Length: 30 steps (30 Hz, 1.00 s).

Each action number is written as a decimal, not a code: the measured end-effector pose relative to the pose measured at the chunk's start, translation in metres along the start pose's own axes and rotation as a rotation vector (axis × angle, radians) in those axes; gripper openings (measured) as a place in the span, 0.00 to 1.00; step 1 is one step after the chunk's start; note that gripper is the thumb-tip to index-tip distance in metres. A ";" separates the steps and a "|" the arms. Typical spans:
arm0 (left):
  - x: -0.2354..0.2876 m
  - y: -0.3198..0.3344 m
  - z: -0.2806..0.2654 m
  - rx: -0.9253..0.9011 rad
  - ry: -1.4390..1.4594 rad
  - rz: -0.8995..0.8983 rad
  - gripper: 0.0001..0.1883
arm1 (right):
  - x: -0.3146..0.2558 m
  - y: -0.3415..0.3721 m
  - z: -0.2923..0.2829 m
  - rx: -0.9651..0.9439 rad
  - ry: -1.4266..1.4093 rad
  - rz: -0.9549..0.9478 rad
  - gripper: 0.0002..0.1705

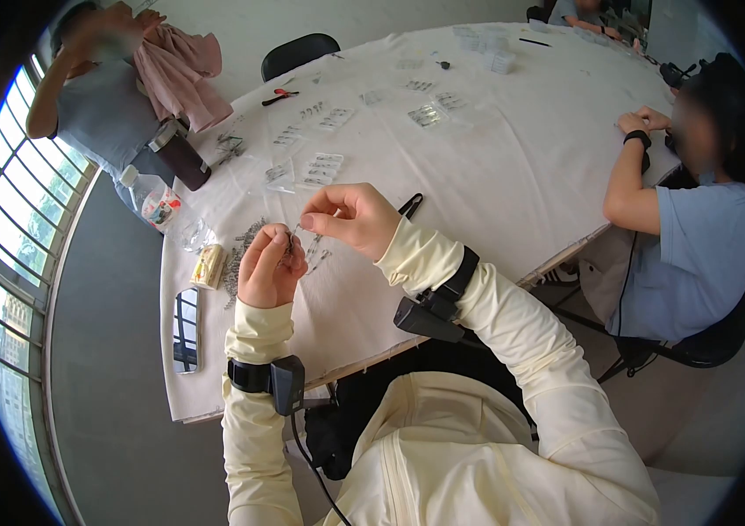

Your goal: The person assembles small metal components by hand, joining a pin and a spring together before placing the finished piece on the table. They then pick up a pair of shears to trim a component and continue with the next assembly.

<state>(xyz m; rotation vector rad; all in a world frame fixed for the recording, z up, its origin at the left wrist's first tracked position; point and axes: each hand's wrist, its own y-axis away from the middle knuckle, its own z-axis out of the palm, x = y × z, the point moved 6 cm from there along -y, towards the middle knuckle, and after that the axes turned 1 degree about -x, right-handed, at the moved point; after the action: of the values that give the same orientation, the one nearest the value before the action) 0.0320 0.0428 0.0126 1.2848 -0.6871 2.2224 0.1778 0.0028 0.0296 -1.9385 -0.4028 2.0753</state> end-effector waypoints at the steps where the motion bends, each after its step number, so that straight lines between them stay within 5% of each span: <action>1: 0.000 0.000 0.000 -0.001 -0.005 0.001 0.05 | -0.001 0.000 0.000 0.003 0.025 -0.015 0.10; 30: 0.005 0.001 0.002 0.044 -0.273 0.060 0.05 | -0.023 0.003 0.003 -0.006 0.354 -0.165 0.06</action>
<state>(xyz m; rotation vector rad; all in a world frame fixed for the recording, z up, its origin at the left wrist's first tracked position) 0.0307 0.0415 0.0176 1.6285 -0.7891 2.1405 0.1766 -0.0090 0.0493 -2.1407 -0.4698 1.5909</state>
